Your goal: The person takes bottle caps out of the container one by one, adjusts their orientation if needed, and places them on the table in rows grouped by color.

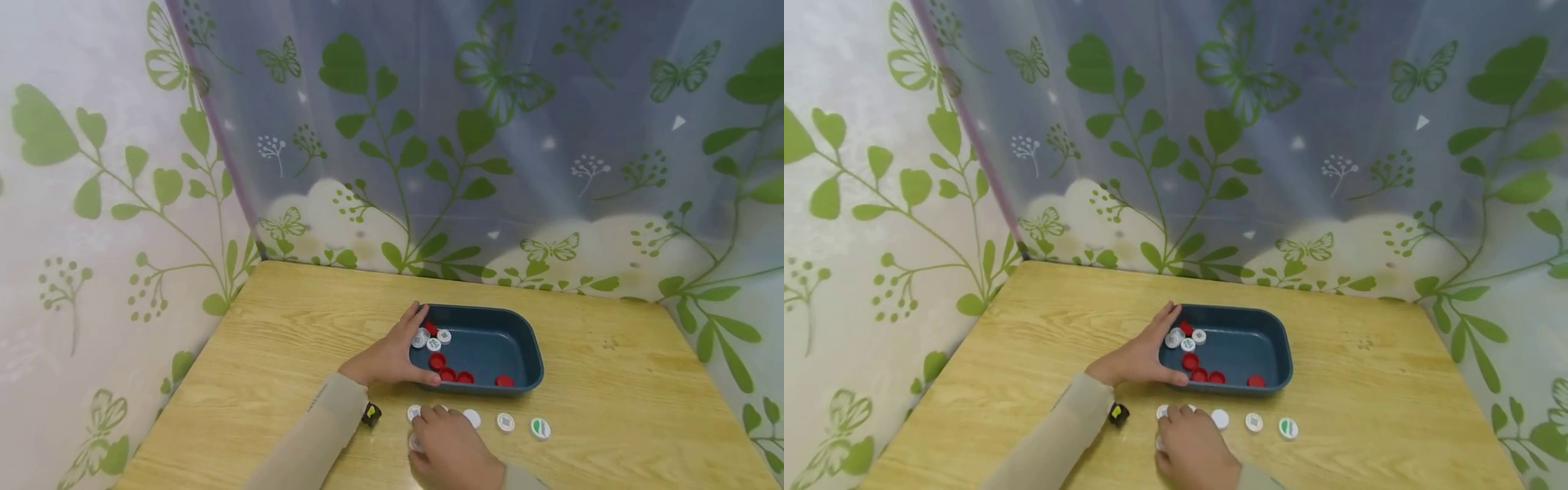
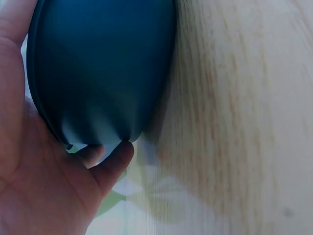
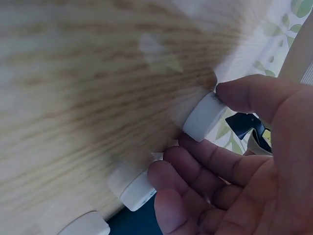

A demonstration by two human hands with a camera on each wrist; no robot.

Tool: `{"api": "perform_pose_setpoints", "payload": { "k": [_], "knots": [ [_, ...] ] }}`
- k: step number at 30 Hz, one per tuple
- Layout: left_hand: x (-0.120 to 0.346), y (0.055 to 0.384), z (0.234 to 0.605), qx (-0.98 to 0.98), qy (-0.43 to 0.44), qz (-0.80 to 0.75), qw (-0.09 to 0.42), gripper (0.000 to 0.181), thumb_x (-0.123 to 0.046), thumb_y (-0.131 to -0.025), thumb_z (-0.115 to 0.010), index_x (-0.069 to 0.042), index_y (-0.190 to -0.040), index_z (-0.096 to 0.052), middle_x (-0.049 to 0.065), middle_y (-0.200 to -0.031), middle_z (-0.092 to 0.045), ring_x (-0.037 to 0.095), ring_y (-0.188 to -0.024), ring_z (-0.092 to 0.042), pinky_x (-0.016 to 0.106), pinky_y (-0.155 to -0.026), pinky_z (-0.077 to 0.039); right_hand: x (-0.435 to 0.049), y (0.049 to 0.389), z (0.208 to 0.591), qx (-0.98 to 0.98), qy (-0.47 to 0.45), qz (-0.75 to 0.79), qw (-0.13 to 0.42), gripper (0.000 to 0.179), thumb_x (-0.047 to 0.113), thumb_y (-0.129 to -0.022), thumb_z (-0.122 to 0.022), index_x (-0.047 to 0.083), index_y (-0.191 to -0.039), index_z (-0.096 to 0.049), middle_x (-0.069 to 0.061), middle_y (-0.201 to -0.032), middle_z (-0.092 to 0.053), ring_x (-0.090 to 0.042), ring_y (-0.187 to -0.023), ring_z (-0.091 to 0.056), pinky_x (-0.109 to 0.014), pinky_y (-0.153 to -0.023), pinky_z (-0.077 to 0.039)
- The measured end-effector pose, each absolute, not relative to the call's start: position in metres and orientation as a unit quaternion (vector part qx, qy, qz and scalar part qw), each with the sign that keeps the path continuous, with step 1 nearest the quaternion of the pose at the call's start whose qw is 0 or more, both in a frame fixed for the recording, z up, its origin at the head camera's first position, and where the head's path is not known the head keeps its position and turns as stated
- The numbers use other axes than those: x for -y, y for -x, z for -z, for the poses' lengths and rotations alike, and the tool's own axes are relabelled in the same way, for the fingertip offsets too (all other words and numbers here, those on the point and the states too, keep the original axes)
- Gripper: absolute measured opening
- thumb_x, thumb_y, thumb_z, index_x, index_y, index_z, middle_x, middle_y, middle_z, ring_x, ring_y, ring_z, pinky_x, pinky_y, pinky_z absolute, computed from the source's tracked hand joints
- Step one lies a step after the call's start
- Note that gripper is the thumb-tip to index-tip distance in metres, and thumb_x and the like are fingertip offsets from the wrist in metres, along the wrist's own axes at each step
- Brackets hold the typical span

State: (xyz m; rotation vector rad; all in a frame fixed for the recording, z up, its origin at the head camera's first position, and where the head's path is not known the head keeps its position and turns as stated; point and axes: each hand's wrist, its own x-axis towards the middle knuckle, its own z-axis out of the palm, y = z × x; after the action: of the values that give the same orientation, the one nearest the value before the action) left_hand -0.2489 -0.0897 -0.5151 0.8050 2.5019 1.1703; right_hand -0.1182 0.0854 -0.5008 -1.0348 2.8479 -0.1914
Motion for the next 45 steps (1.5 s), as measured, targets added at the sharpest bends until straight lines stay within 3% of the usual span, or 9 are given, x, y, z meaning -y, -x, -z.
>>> {"api": "perform_pose_setpoints", "payload": {
  "k": [17, 21, 23, 25, 28, 31, 36, 41, 45],
  "knots": [
    [0.089, 0.245, 0.51, -0.878, -0.274, -0.373, 0.119, 0.131, -0.072, -0.072, -0.081, -0.039, -0.166, 0.004, -0.015, -0.17, 0.017, 0.031, -0.159, -0.011, 0.056, -0.111, -0.042, -0.084, 0.12, 0.499, -0.935, 0.341, 0.081, 0.045, 0.027, 0.042, -0.087, -0.074, 0.016, -0.095, -0.068, 0.007, -0.084, -0.058, -0.009, -0.073, -0.055, -0.03, -0.06, -0.05],
    [0.09, 0.247, 0.512, -0.883, -0.269, -0.371, 0.103, 0.115, -0.074, -0.085, -0.068, -0.042, -0.164, 0.01, -0.011, -0.171, 0.017, 0.033, -0.158, -0.012, 0.057, -0.113, -0.039, -0.094, 0.127, 0.489, -0.936, 0.328, 0.115, 0.051, 0.026, 0.045, -0.089, -0.071, 0.02, -0.095, -0.065, 0.012, -0.083, -0.056, -0.007, -0.073, -0.053, -0.032, -0.063, -0.049],
    [0.09, 0.248, 0.514, -0.894, -0.253, -0.365, 0.067, 0.101, -0.068, -0.095, -0.058, -0.038, -0.165, 0.009, 0.0, -0.174, 0.007, 0.035, -0.156, -0.02, 0.057, -0.113, -0.039, -0.103, 0.135, 0.477, -0.939, 0.316, 0.134, 0.032, 0.026, 0.044, -0.09, -0.071, 0.019, -0.096, -0.065, 0.012, -0.083, -0.057, -0.006, -0.072, -0.051, -0.03, -0.062, -0.047],
    [0.089, 0.249, 0.516, -0.906, -0.225, -0.358, 0.018, 0.087, -0.055, -0.104, -0.051, -0.028, -0.167, 0.002, 0.012, -0.169, -0.02, 0.034, -0.146, -0.039, 0.054, -0.109, -0.044, -0.115, 0.149, 0.461, -0.941, 0.305, 0.147, -0.003, 0.025, 0.042, -0.09, -0.073, 0.018, -0.096, -0.066, 0.011, -0.082, -0.058, -0.005, -0.069, -0.049, -0.027, -0.059, -0.045],
    [0.086, 0.249, 0.515, -0.921, -0.179, -0.343, -0.033, 0.072, -0.033, -0.109, -0.051, -0.01, -0.166, -0.015, 0.014, -0.123, -0.062, 0.026, -0.103, -0.065, 0.042, -0.085, -0.055, -0.138, 0.177, 0.445, -0.945, 0.281, 0.158, -0.061, 0.017, 0.033, -0.091, -0.075, 0.019, -0.09, -0.065, 0.011, -0.077, -0.058, -0.003, -0.063, -0.046, -0.024, -0.055, -0.041],
    [0.082, 0.248, 0.512, -0.928, -0.157, -0.336, -0.036, 0.06, -0.025, -0.108, -0.051, -0.003, -0.16, -0.031, 0.011, -0.093, -0.07, 0.022, -0.078, -0.068, 0.038, -0.072, -0.056, -0.158, 0.208, 0.439, -0.954, 0.258, 0.129, -0.081, 0.015, 0.028, -0.092, -0.076, 0.017, -0.089, -0.064, 0.008, -0.076, -0.059, -0.004, -0.061, -0.047, -0.027, -0.055, -0.042],
    [0.077, 0.242, 0.507, -0.935, -0.146, -0.322, -0.021, 0.05, -0.024, -0.109, -0.051, -0.006, -0.155, -0.045, 0.018, -0.125, -0.071, 0.028, -0.108, -0.072, 0.044, -0.093, -0.057, -0.172, 0.245, 0.443, -0.959, 0.269, 0.069, -0.058, 0.02, 0.02, -0.09, -0.078, 0.014, -0.084, -0.06, 0.004, -0.075, -0.056, -0.01, -0.059, -0.044, -0.032, -0.054, -0.04],
    [0.074, 0.242, 0.507, -0.941, -0.145, -0.304, -0.018, 0.049, -0.024, -0.109, -0.052, -0.007, -0.155, -0.045, 0.018, -0.118, -0.073, 0.026, -0.1, -0.073, 0.043, -0.088, -0.058, -0.166, 0.264, 0.45, -0.949, 0.311, 0.042, -0.016, 0.019, 0.018, -0.089, -0.081, 0.013, -0.087, -0.063, 0.003, -0.077, -0.059, -0.012, -0.062, -0.048, -0.035, -0.058, -0.044],
    [0.072, 0.243, 0.507, -0.943, -0.141, -0.301, -0.013, 0.05, -0.024, -0.109, -0.05, -0.009, -0.156, -0.044, 0.017, -0.111, -0.075, 0.022, -0.09, -0.072, 0.042, -0.084, -0.058, -0.157, 0.274, 0.452, -0.94, 0.339, 0.016, 0.041, 0.026, 0.02, -0.09, -0.082, 0.009, -0.11, -0.07, -0.003, -0.095, -0.068, -0.017, -0.078, -0.062, -0.041, -0.07, -0.054]
  ]
}}
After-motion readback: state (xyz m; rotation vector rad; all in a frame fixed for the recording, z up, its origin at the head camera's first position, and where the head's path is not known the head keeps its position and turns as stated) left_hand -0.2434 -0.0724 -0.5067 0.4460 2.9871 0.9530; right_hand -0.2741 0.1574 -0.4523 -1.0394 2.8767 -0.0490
